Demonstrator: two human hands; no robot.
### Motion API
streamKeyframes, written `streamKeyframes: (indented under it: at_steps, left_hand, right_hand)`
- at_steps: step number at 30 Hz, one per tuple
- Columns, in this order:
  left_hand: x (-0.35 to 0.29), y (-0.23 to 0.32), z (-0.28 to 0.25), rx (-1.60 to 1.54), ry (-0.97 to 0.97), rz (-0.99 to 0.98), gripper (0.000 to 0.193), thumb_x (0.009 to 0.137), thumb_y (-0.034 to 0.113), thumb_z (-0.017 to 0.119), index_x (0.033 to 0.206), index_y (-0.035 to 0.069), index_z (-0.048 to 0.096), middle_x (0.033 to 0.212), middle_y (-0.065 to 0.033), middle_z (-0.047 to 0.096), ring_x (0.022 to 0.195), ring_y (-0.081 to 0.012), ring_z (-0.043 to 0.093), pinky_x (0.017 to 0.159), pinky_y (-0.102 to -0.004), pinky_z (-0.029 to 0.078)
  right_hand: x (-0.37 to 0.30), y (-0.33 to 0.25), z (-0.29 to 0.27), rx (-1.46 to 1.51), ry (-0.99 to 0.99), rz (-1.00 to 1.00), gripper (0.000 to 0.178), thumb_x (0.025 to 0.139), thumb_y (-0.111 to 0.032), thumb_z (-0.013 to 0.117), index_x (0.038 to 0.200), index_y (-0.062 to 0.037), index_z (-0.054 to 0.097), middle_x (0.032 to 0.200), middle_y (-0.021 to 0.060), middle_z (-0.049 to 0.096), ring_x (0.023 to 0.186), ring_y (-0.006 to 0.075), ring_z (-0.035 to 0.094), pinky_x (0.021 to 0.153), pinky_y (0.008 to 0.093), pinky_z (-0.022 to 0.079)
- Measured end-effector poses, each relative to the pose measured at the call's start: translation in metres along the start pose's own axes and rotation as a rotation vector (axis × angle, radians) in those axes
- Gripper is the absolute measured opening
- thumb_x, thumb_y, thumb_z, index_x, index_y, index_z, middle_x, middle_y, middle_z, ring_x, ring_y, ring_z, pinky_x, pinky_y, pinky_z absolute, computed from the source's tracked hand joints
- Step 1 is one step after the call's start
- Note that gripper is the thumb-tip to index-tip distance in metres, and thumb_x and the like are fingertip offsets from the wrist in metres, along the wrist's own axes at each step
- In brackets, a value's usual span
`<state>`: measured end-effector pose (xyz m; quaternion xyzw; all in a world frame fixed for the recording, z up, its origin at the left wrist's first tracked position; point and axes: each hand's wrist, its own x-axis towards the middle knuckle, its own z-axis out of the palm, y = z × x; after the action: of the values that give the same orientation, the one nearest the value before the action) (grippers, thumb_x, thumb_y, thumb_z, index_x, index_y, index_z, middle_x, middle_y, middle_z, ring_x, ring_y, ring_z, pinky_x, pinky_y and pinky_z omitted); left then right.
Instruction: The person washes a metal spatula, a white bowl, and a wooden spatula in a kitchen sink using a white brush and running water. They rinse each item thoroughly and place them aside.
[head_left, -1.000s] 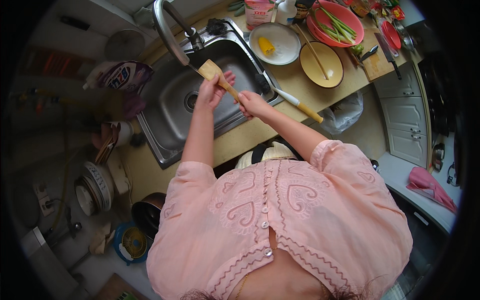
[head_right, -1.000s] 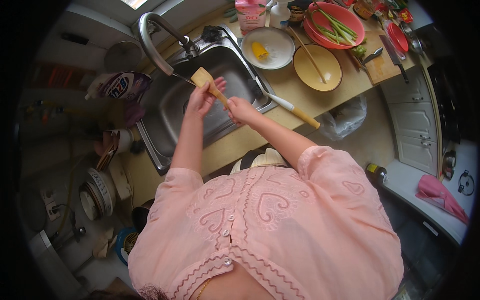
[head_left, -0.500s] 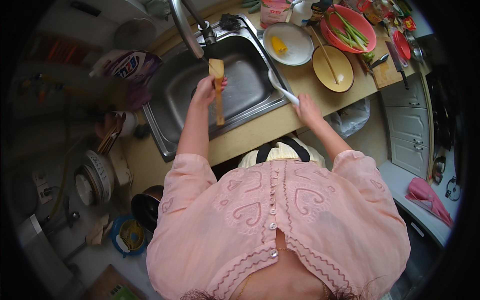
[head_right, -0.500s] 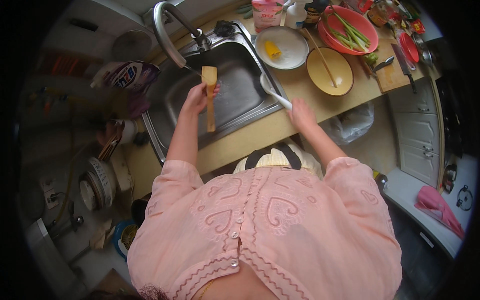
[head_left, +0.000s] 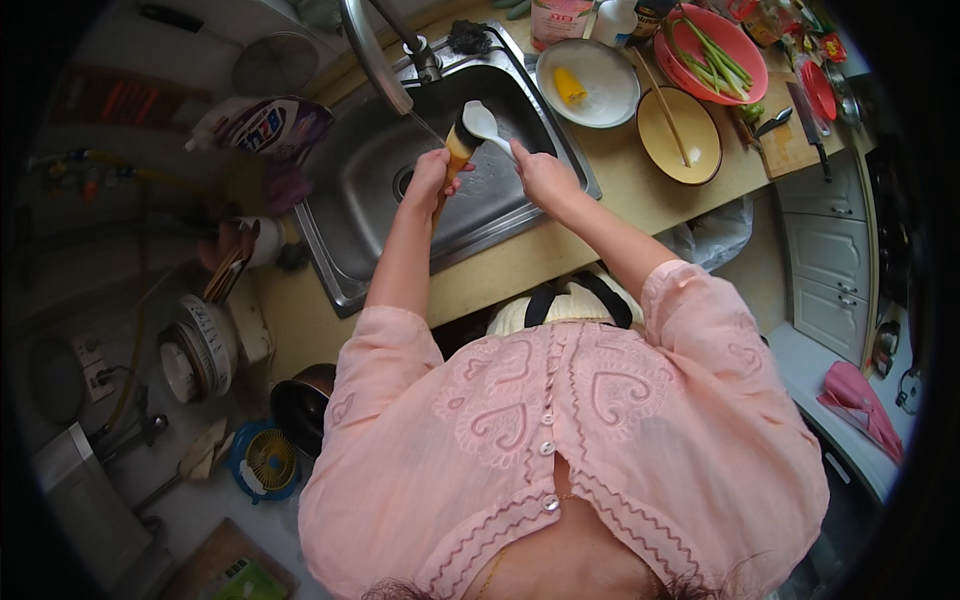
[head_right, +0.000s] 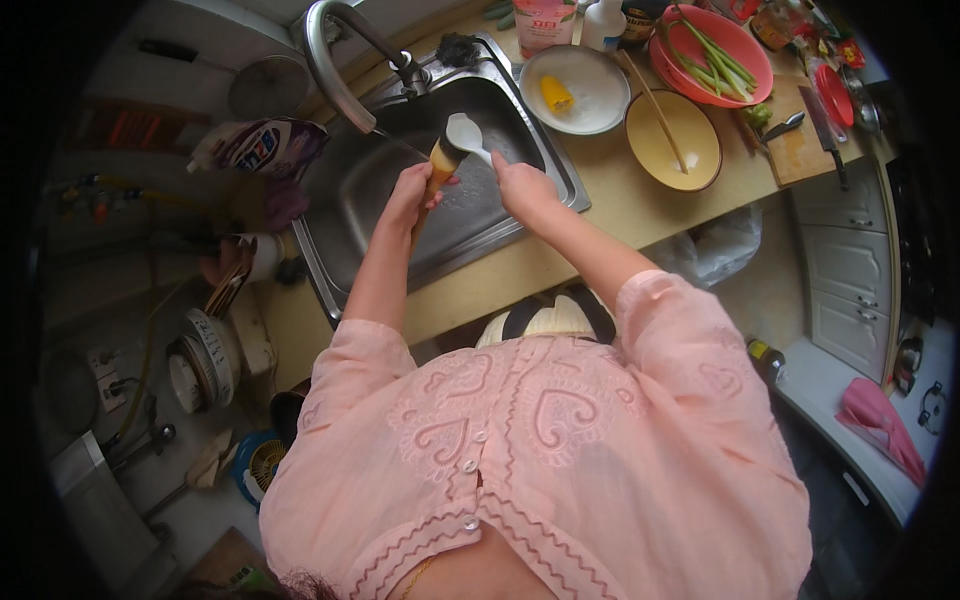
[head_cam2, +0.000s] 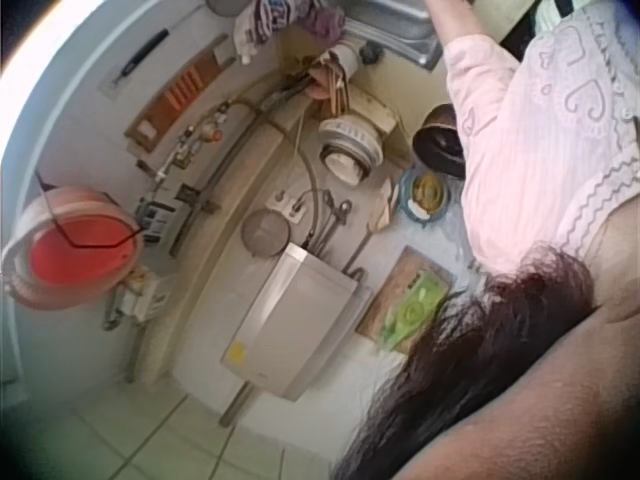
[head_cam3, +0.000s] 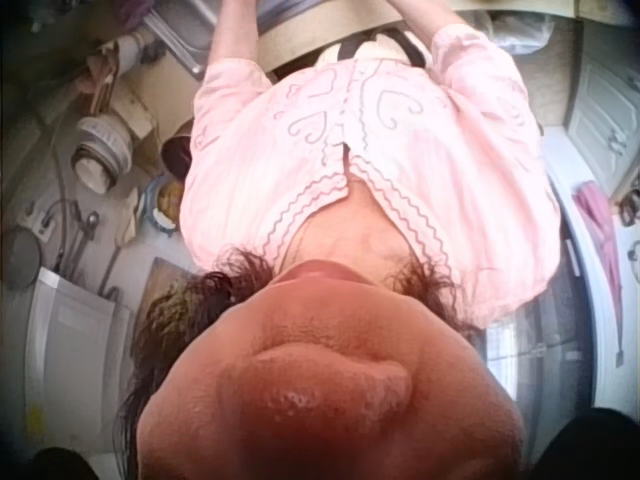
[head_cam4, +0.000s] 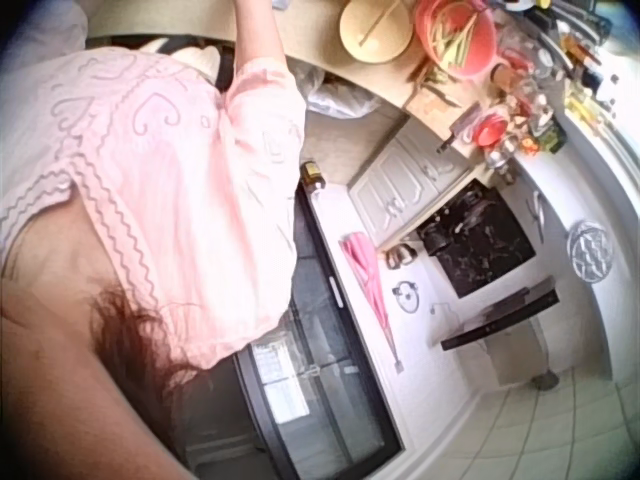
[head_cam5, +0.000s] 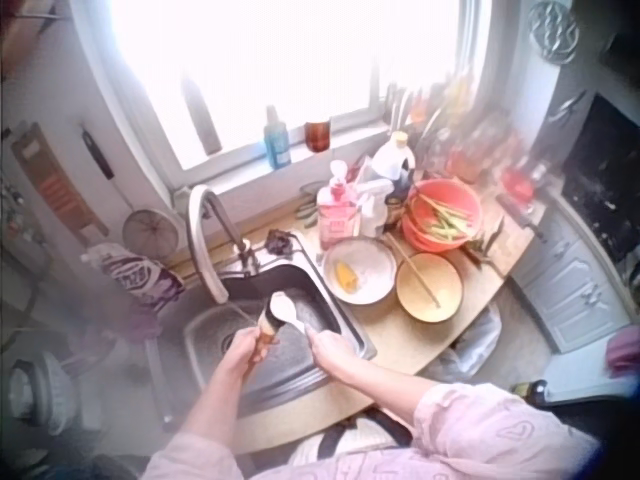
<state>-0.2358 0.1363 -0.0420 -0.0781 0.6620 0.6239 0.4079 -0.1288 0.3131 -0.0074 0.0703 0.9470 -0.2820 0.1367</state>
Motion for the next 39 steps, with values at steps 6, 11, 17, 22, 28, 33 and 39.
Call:
streamKeyframes:
  at_steps: [6, 11, 17, 22, 28, 33, 39]
  left_hand:
    - [0.002, 0.017, 0.006, 0.065, 0.099, -0.125, 0.089, 0.075, 0.077, 0.010, 0.096, 0.004, 0.057, 0.066, -0.0143, 0.060, 0.036, -0.0114, 0.042, 0.032, -0.0221, 0.032]
    - [0.003, 0.026, -0.001, 0.246, 0.220, -0.078, 0.092, 0.074, 0.078, 0.010, 0.084, 0.001, 0.060, 0.061, -0.0105, 0.060, 0.037, -0.0134, 0.045, 0.033, -0.0233, 0.035]
    - [-0.003, 0.040, 0.005, 0.257, 0.165, -0.132, 0.092, 0.074, 0.078, 0.010, 0.083, 0.002, 0.061, 0.061, -0.0106, 0.060, 0.037, -0.0121, 0.045, 0.033, -0.0231, 0.033]
    - [-0.010, 0.034, 0.000, 0.421, 0.171, -0.086, 0.090, 0.076, 0.076, 0.011, 0.085, 0.001, 0.061, 0.057, -0.0110, 0.059, 0.037, -0.0134, 0.046, 0.033, -0.0252, 0.033]
    - [-0.021, 0.037, 0.001, 0.545, 0.264, -0.082, 0.092, 0.077, 0.075, 0.009, 0.081, 0.000, 0.061, 0.058, -0.0104, 0.060, 0.039, -0.0150, 0.049, 0.035, -0.0290, 0.036]
    - [-0.012, 0.026, -0.004, 0.473, 0.226, -0.087, 0.093, 0.077, 0.075, 0.007, 0.078, 0.000, 0.062, 0.059, -0.0104, 0.061, 0.039, -0.0142, 0.048, 0.035, -0.0277, 0.037]
    - [-0.011, 0.019, -0.010, 0.204, 0.176, -0.082, 0.096, 0.074, 0.078, 0.006, 0.086, 0.001, 0.061, 0.058, -0.0114, 0.060, 0.036, -0.0114, 0.044, 0.033, -0.0229, 0.034]
  right_hand:
    - [0.013, 0.011, 0.010, 0.060, 0.015, -0.007, 0.042, 0.084, -0.011, 0.045, 0.125, -0.0086, 0.040, 0.077, 0.0202, 0.059, 0.072, 0.0364, 0.058, 0.062, 0.0450, 0.045]
    - [-0.006, -0.009, -0.004, 0.055, -0.053, -0.171, 0.031, 0.081, -0.010, 0.045, 0.112, -0.0069, 0.049, 0.078, 0.0190, 0.061, 0.074, 0.0359, 0.059, 0.063, 0.0454, 0.047]
    - [0.023, 0.010, -0.007, 0.110, -0.032, -0.086, 0.042, 0.082, -0.012, 0.048, 0.124, -0.0120, 0.044, 0.077, 0.0206, 0.060, 0.072, 0.0371, 0.058, 0.063, 0.0446, 0.045]
    - [0.027, 0.001, -0.010, 0.060, -0.006, -0.044, 0.034, 0.081, -0.010, 0.047, 0.114, -0.0095, 0.047, 0.080, 0.0158, 0.061, 0.075, 0.0335, 0.060, 0.062, 0.0435, 0.048]
    - [0.010, -0.014, -0.015, -0.010, -0.078, -0.157, 0.025, 0.081, -0.011, 0.048, 0.105, -0.0092, 0.048, 0.080, 0.0159, 0.061, 0.076, 0.0337, 0.060, 0.062, 0.0447, 0.047]
    - [0.030, 0.004, -0.012, 0.030, -0.011, -0.090, 0.030, 0.082, -0.011, 0.047, 0.111, -0.0079, 0.047, 0.075, 0.0173, 0.060, 0.071, 0.0353, 0.059, 0.059, 0.0461, 0.046]
    - [0.018, 0.011, 0.007, 0.056, 0.013, -0.129, 0.039, 0.083, -0.013, 0.048, 0.121, -0.0065, 0.042, 0.070, 0.0217, 0.058, 0.067, 0.0383, 0.057, 0.059, 0.0479, 0.044]
